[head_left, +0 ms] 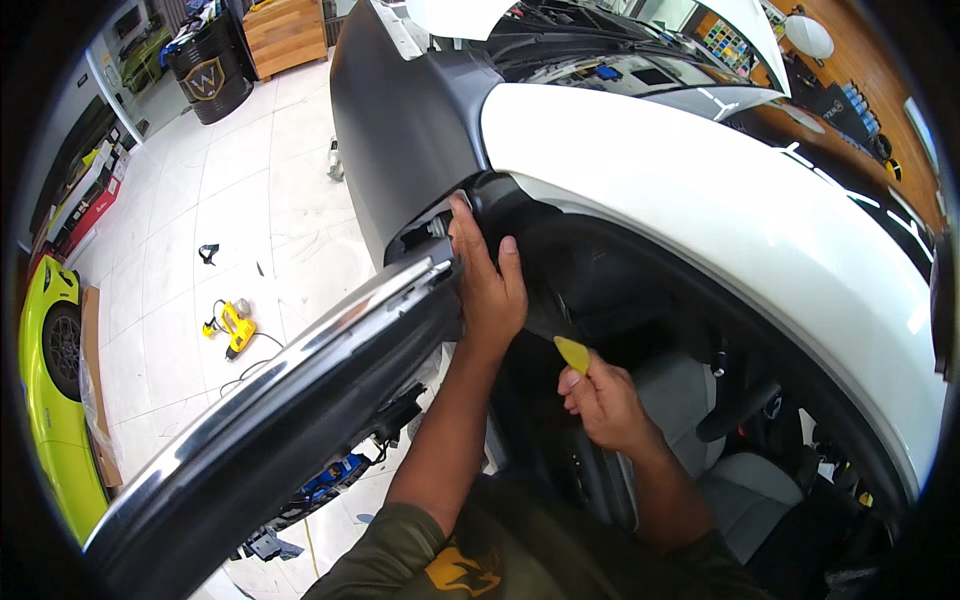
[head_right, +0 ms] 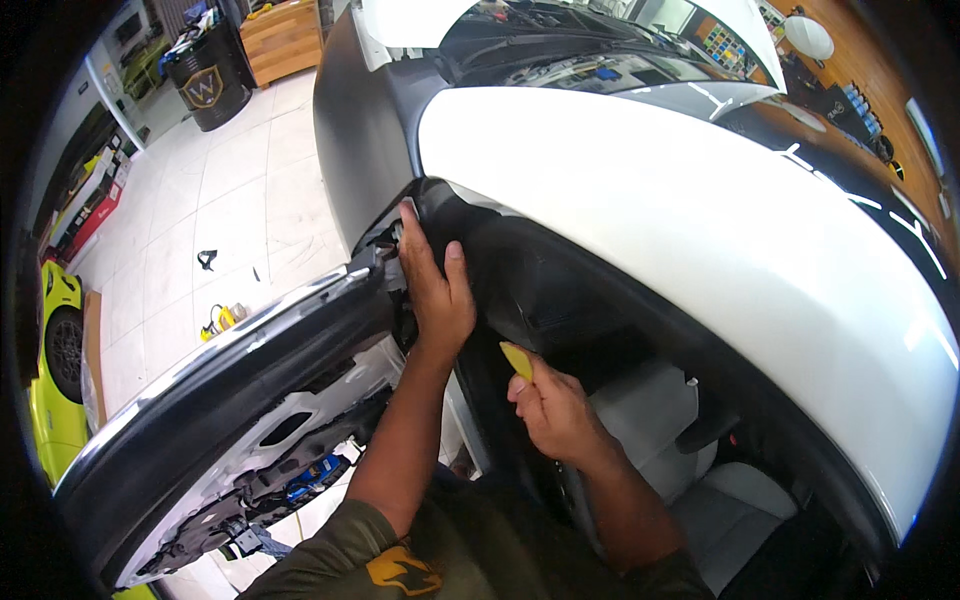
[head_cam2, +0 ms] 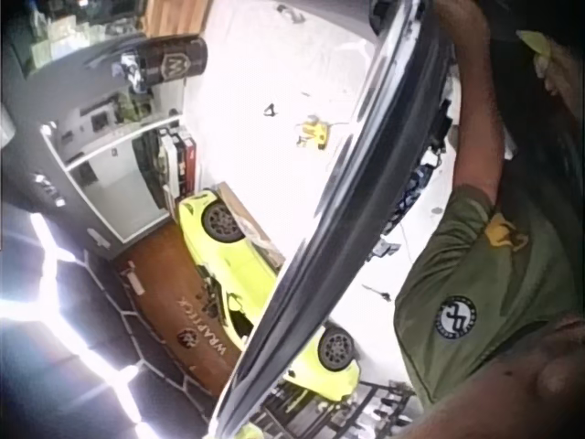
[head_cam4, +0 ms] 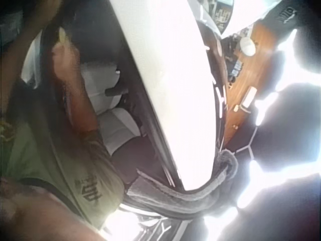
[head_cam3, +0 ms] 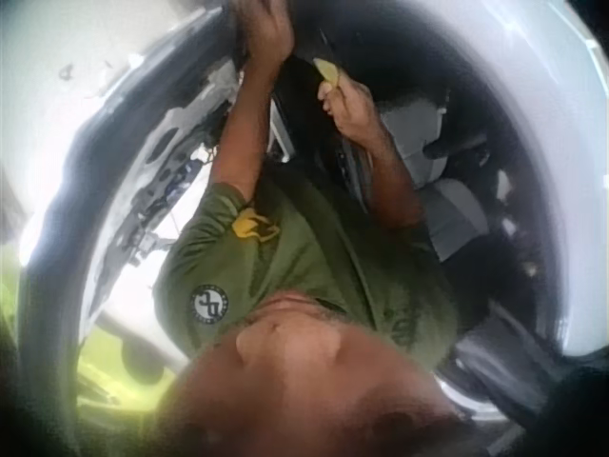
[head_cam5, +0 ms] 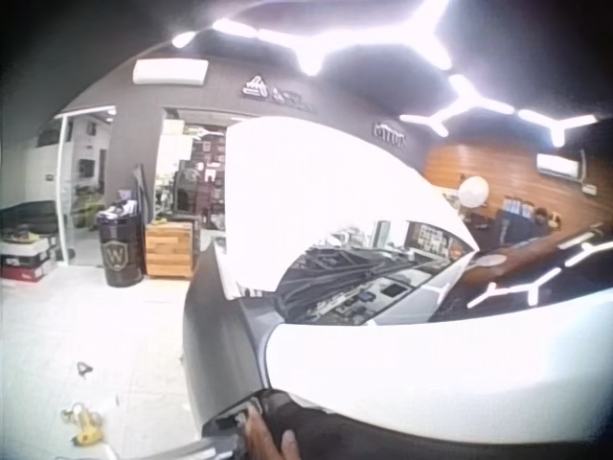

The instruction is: The person applies a white vinyl wrap to the front fender of a white car. They use a yellow heat gun to warm the wrap and a yellow squeegee to smooth it, then trim excess material along the fender edge and door gap.

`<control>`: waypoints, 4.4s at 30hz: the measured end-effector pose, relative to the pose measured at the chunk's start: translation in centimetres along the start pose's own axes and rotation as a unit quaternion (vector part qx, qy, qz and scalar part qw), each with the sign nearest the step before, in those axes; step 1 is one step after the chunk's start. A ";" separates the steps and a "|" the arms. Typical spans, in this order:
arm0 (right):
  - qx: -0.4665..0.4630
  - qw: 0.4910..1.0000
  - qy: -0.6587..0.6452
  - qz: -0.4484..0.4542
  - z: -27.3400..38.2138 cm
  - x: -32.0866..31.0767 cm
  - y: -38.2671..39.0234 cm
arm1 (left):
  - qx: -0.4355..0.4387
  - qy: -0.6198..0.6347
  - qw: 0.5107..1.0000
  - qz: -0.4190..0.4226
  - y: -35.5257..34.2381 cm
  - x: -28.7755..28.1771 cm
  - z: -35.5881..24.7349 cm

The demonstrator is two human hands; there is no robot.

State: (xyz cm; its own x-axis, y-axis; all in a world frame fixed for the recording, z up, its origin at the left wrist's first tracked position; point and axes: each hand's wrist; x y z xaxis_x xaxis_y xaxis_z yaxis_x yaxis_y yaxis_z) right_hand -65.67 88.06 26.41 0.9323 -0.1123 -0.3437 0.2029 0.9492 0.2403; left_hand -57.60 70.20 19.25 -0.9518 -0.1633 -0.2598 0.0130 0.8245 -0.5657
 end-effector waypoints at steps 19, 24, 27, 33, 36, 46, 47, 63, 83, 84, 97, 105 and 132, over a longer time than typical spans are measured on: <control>-0.476 0.664 0.565 -0.109 17.9 3.4 -12.2 | -0.270 0.157 0.840 0.442 18.6 -6.1 8.3; -0.363 0.616 0.693 -0.092 16.0 4.1 -16.5 | -0.328 0.203 0.782 0.490 16.5 -8.0 6.2; -0.387 0.582 0.709 -0.090 15.6 4.3 -17.6 | -0.322 0.188 0.780 0.502 15.7 -8.4 6.1; -0.411 0.589 0.692 -0.076 15.6 4.7 -18.4 | -0.310 0.164 0.780 0.519 15.8 -7.9 7.1; -0.432 0.585 0.683 -0.061 15.4 4.9 -19.6 | -0.309 0.151 0.775 0.530 16.0 -7.7 7.6; -0.447 0.552 0.704 -0.027 13.9 5.6 -21.3 | -0.283 0.164 0.784 0.528 17.4 -7.1 8.7; -0.450 0.549 0.704 -0.021 13.7 5.7 -21.4 | -0.282 0.164 0.785 0.527 17.6 -7.1 8.8; -0.442 0.501 0.742 -0.043 12.5 7.0 -22.5 | -0.296 0.179 0.780 0.521 18.8 -5.4 9.3; -0.450 0.832 0.316 -0.078 17.5 1.8 -2.4 | -0.122 0.182 0.913 0.345 8.7 -10.5 0.2; -0.393 0.874 0.276 -0.076 15.0 1.6 -1.5 | -0.082 0.187 0.923 0.325 7.4 -10.5 -1.0; -0.057 0.995 0.067 -0.035 0.2 2.9 3.5 | -0.021 0.228 0.925 0.302 6.3 -9.7 -4.1; -0.145 0.986 0.063 -0.051 0.9 2.8 2.0 | -0.107 0.256 0.916 0.289 6.3 -9.6 -4.3; 0.069 0.871 0.387 -0.294 -37.8 -5.3 13.7 | -0.331 -0.144 0.769 0.527 38.0 -25.3 19.9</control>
State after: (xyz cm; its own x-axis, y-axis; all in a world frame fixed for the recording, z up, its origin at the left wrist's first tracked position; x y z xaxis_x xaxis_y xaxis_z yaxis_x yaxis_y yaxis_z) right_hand -79.16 112.78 -2.79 0.1834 -0.2849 -0.9408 0.6614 0.7438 -0.0963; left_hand -26.87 94.89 -11.28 -0.4106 0.7511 -0.5169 0.4821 0.6600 0.5762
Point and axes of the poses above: each hand's wrist, its own y-axis away from the middle knuckle, its own x-axis out of the palm, z = x × y, and after that the axes turned 11 degrees about -y, right-handed
